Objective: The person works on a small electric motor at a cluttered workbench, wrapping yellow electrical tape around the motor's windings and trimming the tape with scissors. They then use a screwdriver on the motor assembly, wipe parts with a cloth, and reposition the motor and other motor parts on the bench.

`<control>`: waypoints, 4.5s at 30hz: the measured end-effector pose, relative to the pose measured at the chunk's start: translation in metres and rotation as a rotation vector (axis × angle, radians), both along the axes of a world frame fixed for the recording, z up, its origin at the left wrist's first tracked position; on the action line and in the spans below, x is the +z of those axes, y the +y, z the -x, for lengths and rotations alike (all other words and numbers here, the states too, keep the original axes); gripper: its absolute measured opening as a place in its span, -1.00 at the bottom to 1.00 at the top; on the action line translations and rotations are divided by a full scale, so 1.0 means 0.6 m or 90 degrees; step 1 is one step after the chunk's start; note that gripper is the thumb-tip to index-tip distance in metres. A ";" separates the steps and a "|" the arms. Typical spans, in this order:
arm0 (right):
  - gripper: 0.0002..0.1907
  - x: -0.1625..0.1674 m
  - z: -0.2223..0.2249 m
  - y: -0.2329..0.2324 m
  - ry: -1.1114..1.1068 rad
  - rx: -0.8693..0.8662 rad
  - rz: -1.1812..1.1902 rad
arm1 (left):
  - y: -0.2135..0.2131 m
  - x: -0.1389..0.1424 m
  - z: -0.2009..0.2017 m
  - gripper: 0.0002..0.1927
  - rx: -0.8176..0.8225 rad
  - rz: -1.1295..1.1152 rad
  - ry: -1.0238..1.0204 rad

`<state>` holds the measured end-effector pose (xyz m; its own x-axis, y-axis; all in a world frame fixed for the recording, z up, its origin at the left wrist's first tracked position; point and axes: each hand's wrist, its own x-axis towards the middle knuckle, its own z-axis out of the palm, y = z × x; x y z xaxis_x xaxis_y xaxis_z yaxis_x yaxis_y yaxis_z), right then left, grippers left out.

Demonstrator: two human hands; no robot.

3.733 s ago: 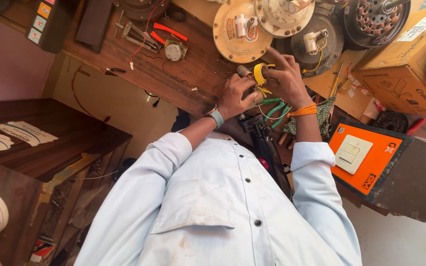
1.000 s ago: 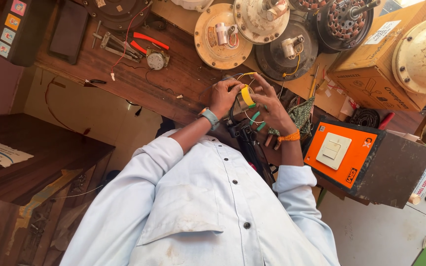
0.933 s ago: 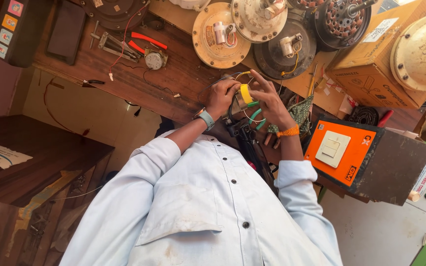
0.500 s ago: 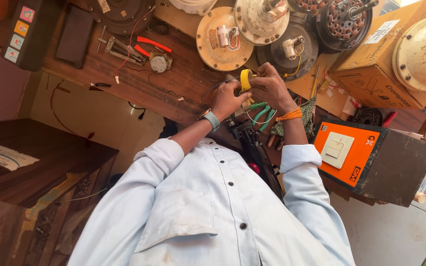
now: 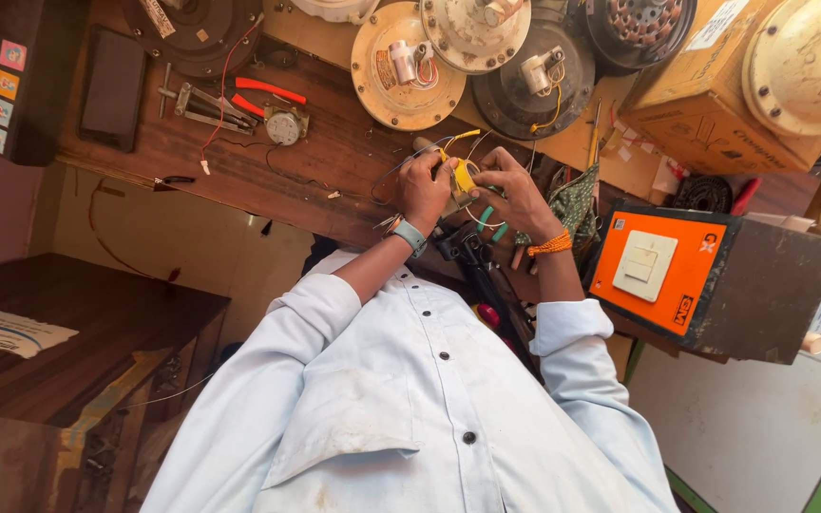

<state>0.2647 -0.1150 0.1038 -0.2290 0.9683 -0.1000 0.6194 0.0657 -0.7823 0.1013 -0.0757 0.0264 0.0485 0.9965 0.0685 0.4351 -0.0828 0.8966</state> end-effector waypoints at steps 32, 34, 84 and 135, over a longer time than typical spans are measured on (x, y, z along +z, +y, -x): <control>-0.60 -0.052 -0.034 -0.154 0.152 -0.868 -0.054 | 0.156 0.100 0.137 -0.79 -0.493 0.108 0.204; -0.56 -0.059 -0.052 -0.155 -0.145 -0.868 -0.077 | 0.156 0.084 0.136 -0.75 -0.461 0.143 0.199; -0.62 -0.025 -0.105 -0.095 -0.001 -0.892 0.107 | 0.097 0.030 0.098 -0.83 -0.351 0.151 -0.089; -0.27 0.129 -0.097 -0.138 -0.348 -0.255 0.289 | 0.068 0.037 0.063 -0.83 -0.433 0.070 -0.094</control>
<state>0.3230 -0.1975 0.1812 0.3207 0.8045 -0.5000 0.8307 -0.4925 -0.2596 0.0636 -0.0350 0.0484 0.6611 0.7499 0.0226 0.1918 -0.1981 0.9612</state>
